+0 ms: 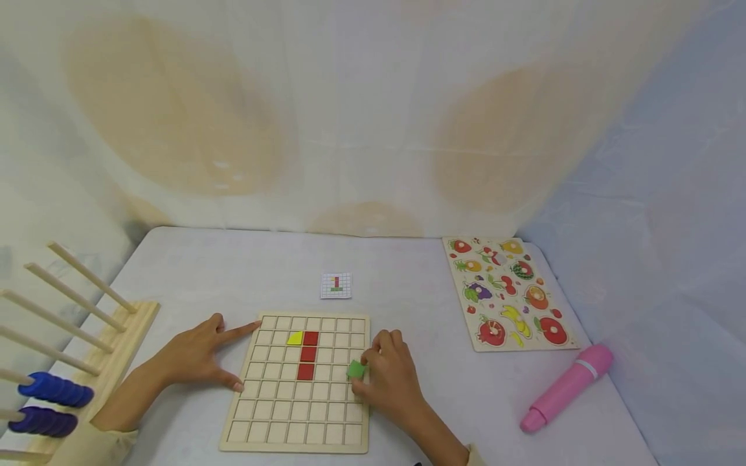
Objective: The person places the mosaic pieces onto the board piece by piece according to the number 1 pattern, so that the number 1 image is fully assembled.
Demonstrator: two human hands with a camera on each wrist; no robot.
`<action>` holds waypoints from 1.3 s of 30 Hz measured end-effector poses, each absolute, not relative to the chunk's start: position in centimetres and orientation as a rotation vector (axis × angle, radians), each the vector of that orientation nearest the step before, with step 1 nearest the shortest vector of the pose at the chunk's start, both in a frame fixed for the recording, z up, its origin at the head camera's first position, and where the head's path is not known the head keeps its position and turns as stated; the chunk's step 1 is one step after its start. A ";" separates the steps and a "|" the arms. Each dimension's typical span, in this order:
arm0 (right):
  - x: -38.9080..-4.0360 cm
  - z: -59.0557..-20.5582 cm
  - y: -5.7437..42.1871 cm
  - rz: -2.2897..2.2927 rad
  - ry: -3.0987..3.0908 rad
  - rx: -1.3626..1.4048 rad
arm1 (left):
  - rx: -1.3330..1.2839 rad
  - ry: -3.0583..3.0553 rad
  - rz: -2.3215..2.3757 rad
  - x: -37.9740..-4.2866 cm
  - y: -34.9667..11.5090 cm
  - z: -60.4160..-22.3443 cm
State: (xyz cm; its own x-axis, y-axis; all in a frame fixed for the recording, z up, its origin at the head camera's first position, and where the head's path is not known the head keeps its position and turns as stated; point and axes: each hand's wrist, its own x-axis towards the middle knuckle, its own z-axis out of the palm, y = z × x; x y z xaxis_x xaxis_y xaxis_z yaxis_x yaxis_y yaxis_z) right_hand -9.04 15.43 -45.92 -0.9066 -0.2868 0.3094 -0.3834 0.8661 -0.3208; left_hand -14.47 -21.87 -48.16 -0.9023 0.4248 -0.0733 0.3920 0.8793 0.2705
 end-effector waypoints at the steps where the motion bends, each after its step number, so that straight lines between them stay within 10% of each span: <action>1: -9.1 -46.0 14.9 0.556 -2.791 0.531 | 0.638 2.919 0.383 -14.5 -21.9 -48.2; 39: -8.7 -46.6 5.9 0.469 -2.818 0.963 | 0.586 2.891 0.390 -14.5 -21.8 -48.1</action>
